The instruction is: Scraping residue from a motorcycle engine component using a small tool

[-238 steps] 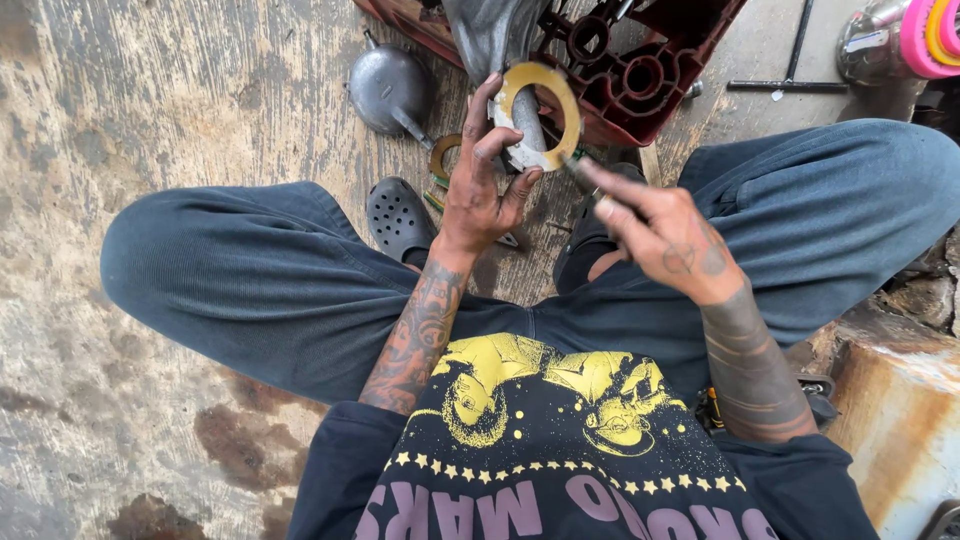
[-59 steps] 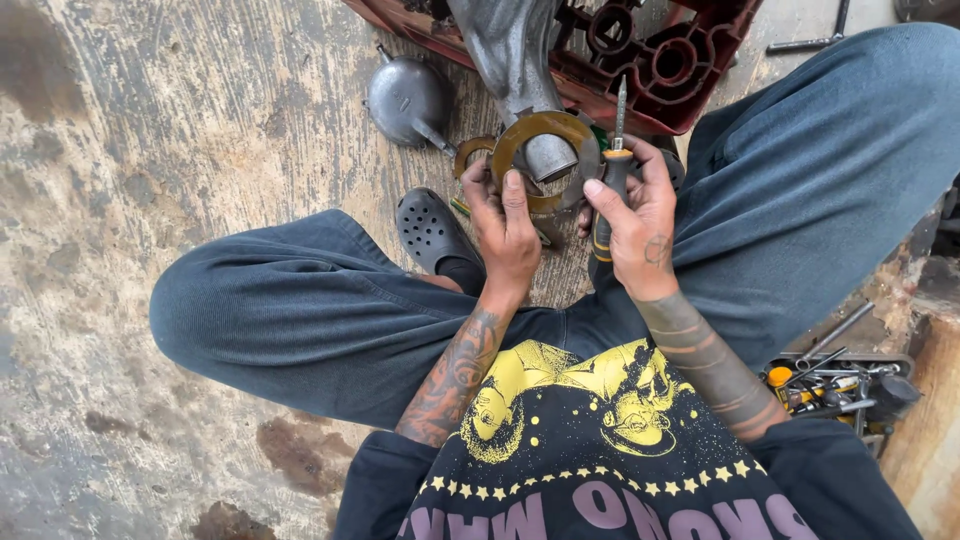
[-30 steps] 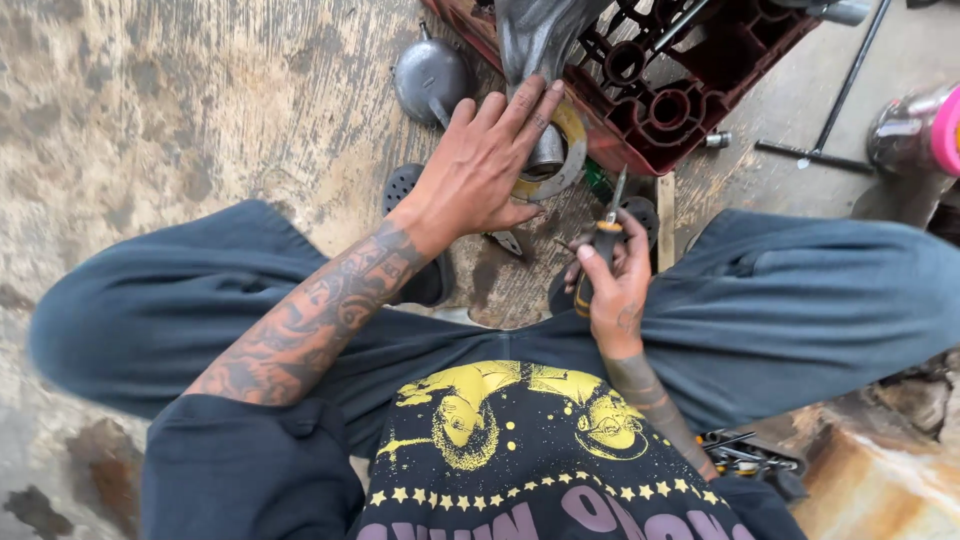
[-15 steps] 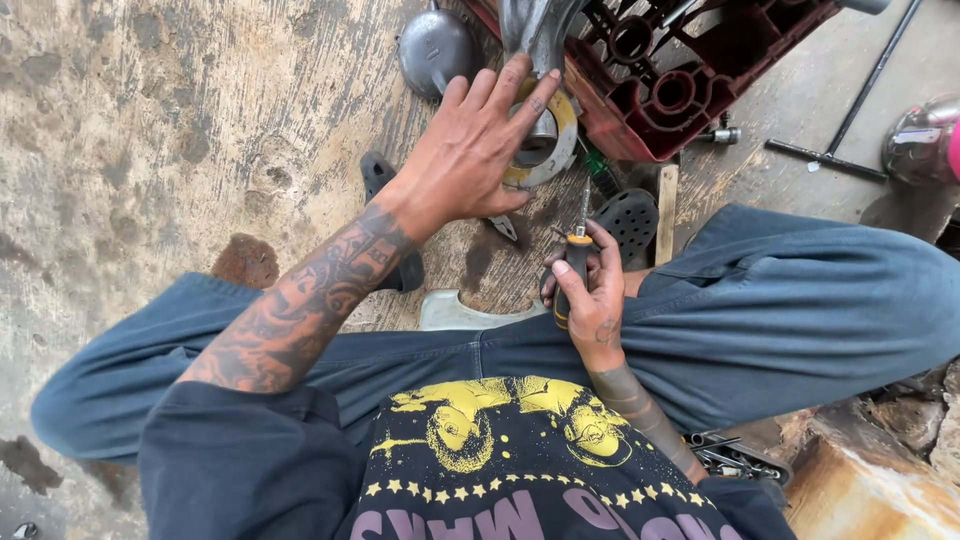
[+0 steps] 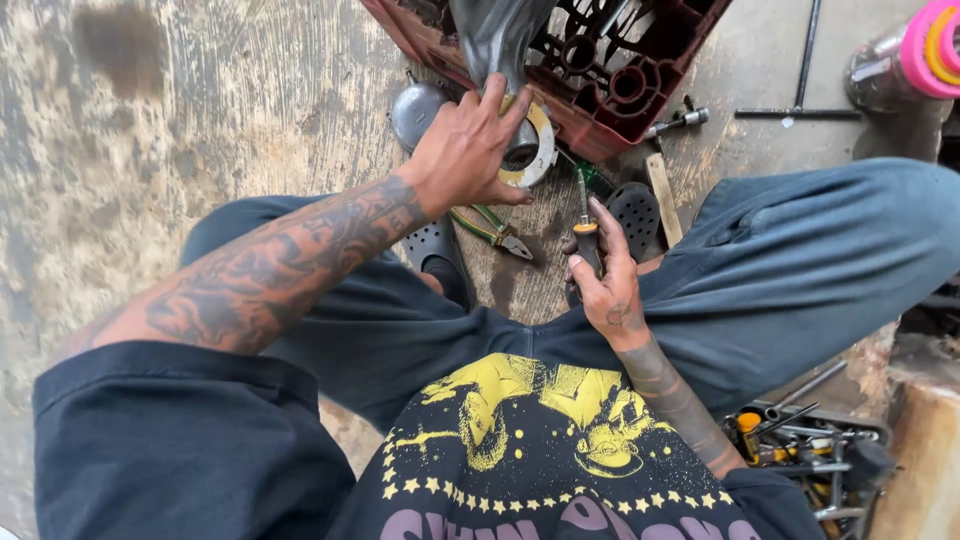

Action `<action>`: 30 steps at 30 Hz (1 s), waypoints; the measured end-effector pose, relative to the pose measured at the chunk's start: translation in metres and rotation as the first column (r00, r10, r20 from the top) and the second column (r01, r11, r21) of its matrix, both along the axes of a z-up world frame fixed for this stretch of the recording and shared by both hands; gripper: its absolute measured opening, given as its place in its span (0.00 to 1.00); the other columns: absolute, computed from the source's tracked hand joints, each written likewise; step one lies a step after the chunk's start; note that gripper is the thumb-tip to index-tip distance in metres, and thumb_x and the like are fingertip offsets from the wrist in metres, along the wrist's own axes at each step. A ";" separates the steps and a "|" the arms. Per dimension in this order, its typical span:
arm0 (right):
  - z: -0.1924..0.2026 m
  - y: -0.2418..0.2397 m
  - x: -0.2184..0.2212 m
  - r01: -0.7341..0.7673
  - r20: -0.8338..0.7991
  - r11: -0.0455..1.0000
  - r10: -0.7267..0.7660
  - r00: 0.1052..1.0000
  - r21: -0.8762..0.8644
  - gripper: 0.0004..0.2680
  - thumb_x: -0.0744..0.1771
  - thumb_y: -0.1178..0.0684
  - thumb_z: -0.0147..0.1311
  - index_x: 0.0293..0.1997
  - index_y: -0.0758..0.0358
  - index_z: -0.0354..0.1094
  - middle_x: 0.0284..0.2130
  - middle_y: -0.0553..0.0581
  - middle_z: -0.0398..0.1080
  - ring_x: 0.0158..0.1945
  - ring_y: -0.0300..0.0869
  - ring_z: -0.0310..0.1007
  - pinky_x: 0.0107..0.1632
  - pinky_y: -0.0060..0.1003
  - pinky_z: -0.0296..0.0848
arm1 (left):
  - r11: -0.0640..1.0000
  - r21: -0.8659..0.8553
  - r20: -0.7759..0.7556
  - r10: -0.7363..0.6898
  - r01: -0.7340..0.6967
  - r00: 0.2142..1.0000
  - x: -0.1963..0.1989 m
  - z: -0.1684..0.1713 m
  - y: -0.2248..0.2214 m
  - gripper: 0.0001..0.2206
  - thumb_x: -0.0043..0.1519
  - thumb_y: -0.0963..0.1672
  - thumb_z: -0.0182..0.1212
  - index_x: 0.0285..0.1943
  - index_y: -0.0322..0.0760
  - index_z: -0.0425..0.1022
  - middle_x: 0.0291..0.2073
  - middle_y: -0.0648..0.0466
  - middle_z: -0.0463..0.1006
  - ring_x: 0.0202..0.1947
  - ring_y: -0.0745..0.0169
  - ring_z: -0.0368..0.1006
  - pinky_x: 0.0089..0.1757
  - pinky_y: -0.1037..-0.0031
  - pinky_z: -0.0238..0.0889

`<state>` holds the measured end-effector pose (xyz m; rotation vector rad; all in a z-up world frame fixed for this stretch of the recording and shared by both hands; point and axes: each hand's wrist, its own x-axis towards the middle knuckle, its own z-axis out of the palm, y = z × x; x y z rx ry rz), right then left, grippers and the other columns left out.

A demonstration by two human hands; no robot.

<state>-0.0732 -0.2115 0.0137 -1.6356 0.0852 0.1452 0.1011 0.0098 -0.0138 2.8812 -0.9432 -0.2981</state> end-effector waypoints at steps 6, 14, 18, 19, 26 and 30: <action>0.009 -0.007 0.001 0.006 -0.054 1.000 -0.007 0.999 -0.023 0.23 0.70 0.55 0.47 0.77 0.57 0.48 0.52 0.59 0.71 0.37 0.37 0.70 0.40 0.35 0.76 | 0.972 0.212 0.097 -0.126 0.103 0.987 0.005 0.068 -0.006 0.63 0.46 0.74 0.66 0.78 0.29 0.53 0.66 0.37 0.55 0.48 0.45 0.69 0.33 0.63 0.75; -0.001 -0.001 0.036 -0.042 0.052 0.999 0.043 0.998 -0.025 0.24 0.69 0.63 0.46 0.76 0.64 0.48 0.44 0.67 0.73 0.35 0.49 0.78 0.30 0.43 0.81 | 0.951 0.191 0.248 -0.288 0.244 0.925 0.018 0.090 0.002 0.53 0.45 0.73 0.58 0.66 0.31 0.68 0.62 0.41 0.68 0.59 0.48 0.63 0.53 0.56 0.54; 0.051 0.016 0.064 -0.074 -0.010 0.948 0.075 0.997 -0.309 0.23 0.69 0.55 0.51 0.76 0.58 0.54 0.56 0.74 0.69 0.55 0.70 0.72 0.47 0.67 0.75 | 0.914 0.240 0.079 -0.354 0.327 0.932 0.031 0.123 -0.005 0.52 0.53 0.72 0.56 0.69 0.28 0.69 0.71 0.36 0.66 0.76 0.45 0.51 0.69 0.41 0.29; 0.049 0.018 0.065 -0.058 -0.017 0.948 0.056 0.998 -0.312 0.23 0.69 0.55 0.51 0.76 0.58 0.54 0.56 0.74 0.69 0.55 0.70 0.72 0.47 0.67 0.75 | 0.908 0.235 0.075 -0.372 0.346 0.925 0.036 0.118 -0.002 0.52 0.53 0.72 0.56 0.69 0.28 0.69 0.71 0.36 0.66 0.76 0.45 0.51 0.69 0.41 0.29; 0.062 0.013 0.066 -0.279 -0.216 0.686 0.179 0.960 -0.672 0.22 0.68 0.47 0.50 0.75 0.45 0.60 0.39 0.57 0.71 0.46 0.60 0.74 0.41 0.57 0.75 | 0.958 0.017 -0.084 -0.284 0.286 0.955 0.045 0.099 0.004 0.58 0.47 0.69 0.67 0.77 0.30 0.57 0.69 0.38 0.66 0.76 0.41 0.50 0.63 0.21 0.18; 0.079 0.015 0.078 -0.340 -0.277 0.657 0.202 0.939 -0.673 0.23 0.69 0.47 0.48 0.76 0.47 0.57 0.38 0.59 0.69 0.50 0.63 0.72 0.42 0.60 0.74 | 0.963 -0.084 -0.163 -0.266 0.256 0.950 0.049 0.101 0.008 0.60 0.45 0.67 0.69 0.79 0.27 0.53 0.75 0.38 0.57 0.77 0.41 0.44 0.63 0.19 0.22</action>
